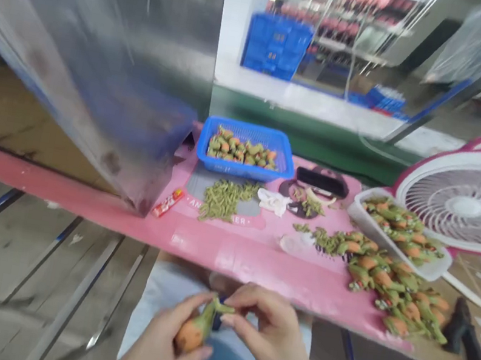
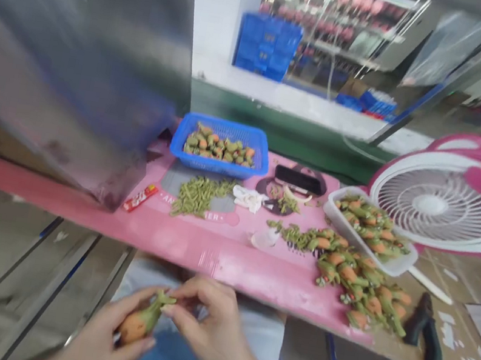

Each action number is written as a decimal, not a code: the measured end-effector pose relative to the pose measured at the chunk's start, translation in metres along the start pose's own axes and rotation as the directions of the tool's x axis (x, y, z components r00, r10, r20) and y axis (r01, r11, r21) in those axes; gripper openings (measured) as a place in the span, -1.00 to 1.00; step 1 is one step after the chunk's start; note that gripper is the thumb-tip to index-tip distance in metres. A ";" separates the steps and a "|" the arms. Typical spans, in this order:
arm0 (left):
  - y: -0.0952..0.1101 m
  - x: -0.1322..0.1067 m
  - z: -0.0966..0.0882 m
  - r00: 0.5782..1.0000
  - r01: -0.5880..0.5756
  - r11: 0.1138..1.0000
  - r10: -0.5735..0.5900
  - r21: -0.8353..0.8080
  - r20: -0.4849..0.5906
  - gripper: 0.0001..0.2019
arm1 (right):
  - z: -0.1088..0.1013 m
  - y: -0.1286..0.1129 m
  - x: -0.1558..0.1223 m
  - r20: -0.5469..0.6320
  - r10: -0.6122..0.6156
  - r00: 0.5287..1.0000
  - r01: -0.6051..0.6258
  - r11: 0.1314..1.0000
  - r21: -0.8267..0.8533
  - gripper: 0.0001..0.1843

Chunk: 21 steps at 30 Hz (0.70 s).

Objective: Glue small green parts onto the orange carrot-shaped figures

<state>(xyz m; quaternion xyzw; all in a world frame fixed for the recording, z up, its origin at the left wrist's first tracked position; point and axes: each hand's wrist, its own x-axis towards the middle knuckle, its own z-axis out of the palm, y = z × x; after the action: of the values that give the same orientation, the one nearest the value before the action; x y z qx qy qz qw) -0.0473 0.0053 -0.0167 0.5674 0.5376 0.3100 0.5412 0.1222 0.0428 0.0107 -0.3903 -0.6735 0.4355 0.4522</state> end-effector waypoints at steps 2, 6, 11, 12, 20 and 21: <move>0.021 0.001 -0.001 0.992 -0.075 0.994 0.066 0.082 0.110 -0.54 | -0.001 -0.011 -0.014 0.001 -0.118 0.993 0.118 0.993 -0.018 -0.90; 0.037 0.005 -0.001 0.959 -0.259 0.945 0.226 0.201 0.170 -0.56 | -0.005 -0.023 -0.026 0.071 -0.226 0.972 0.230 0.972 -0.051 -0.98; 0.037 0.001 0.002 0.905 -0.425 0.836 0.382 0.346 0.188 -0.57 | -0.006 -0.027 -0.035 0.084 -0.247 0.965 0.251 0.967 -0.046 -0.98; 0.037 0.001 0.003 0.895 -0.447 0.814 0.403 0.371 0.193 -0.58 | -0.005 -0.026 -0.036 0.083 -0.244 0.966 0.248 0.968 -0.042 -0.97; 0.042 -0.002 0.006 0.863 -0.502 0.717 0.455 0.484 0.221 -0.60 | -0.003 -0.025 -0.040 0.075 -0.241 0.968 0.248 0.965 -0.090 -0.95; 0.043 -0.003 0.006 0.859 -0.507 0.705 0.458 0.496 0.227 -0.60 | -0.003 -0.025 -0.041 0.072 -0.236 0.969 0.242 0.965 -0.098 -0.95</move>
<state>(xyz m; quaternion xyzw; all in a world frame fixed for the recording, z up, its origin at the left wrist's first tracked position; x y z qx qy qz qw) -0.0305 0.0081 0.0232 0.8295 0.4110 0.2519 0.2820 0.1332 -0.0018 0.0242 -0.3166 -0.7510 0.3527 0.4598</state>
